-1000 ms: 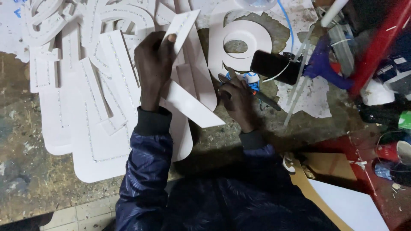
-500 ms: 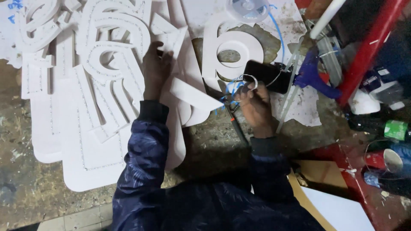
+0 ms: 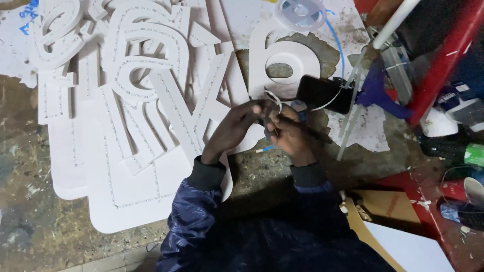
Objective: Applying flexible LED strips to the interior of sign letters by peeling adhesive backing, pressing them into place, and cutting them with scissors.
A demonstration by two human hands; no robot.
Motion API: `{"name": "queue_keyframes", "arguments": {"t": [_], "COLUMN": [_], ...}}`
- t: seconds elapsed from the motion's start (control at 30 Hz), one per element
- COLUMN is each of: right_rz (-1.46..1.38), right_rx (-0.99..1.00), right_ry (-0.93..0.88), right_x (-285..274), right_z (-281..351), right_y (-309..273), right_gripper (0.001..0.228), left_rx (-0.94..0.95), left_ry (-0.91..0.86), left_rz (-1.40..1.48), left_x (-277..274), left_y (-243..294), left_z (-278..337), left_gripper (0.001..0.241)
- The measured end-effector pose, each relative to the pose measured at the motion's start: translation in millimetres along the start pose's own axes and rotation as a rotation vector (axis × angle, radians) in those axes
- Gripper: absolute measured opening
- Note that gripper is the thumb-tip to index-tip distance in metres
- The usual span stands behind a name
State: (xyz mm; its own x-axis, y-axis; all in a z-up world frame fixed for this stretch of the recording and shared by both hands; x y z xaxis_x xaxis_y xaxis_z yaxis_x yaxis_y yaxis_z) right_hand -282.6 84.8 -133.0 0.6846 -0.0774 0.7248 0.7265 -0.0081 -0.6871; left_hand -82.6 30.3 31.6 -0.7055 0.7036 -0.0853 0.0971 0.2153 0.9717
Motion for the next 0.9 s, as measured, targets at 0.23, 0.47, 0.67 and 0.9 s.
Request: {"name": "queue_keyframes", "arguments": {"t": [0.23,0.47,0.67,0.9], "right_rz": [0.418,0.942,0.846,0.902], "right_rx": [-0.075,-0.274,-0.296,-0.276], "right_ry": [-0.226,-0.163,-0.191,-0.339], "right_x": [81,117,125,148], "right_z": [20,28,26,38], "right_y": [-21,-66,-64,-43], "right_gripper": [0.013,0.023,0.049,0.026], "left_rx": [0.082,-0.004,-0.017,-0.294], "left_ry": [0.078,0.154,-0.03,0.337], "left_rz": [0.413,0.015,0.011,-0.34], "left_x": [-8,-28,-23,-31], "left_y": [-6,24,42,-1], "left_z": [2,24,38,68], "left_gripper": [0.034,0.02,0.022,0.045]}}
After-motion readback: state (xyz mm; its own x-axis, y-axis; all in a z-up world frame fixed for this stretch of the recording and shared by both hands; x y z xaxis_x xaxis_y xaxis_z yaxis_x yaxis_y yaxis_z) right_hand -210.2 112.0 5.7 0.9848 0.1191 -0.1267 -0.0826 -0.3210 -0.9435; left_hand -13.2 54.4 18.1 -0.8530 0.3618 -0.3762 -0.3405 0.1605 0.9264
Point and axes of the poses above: each hand's wrist, its own z-axis away from the middle knuckle, its own x-axis out of the palm, y = z × x, the point moved 3 cm from there along -z, towards the middle knuckle, and after that the axes turned 2 degrees about -z, right-handed, at the moved point
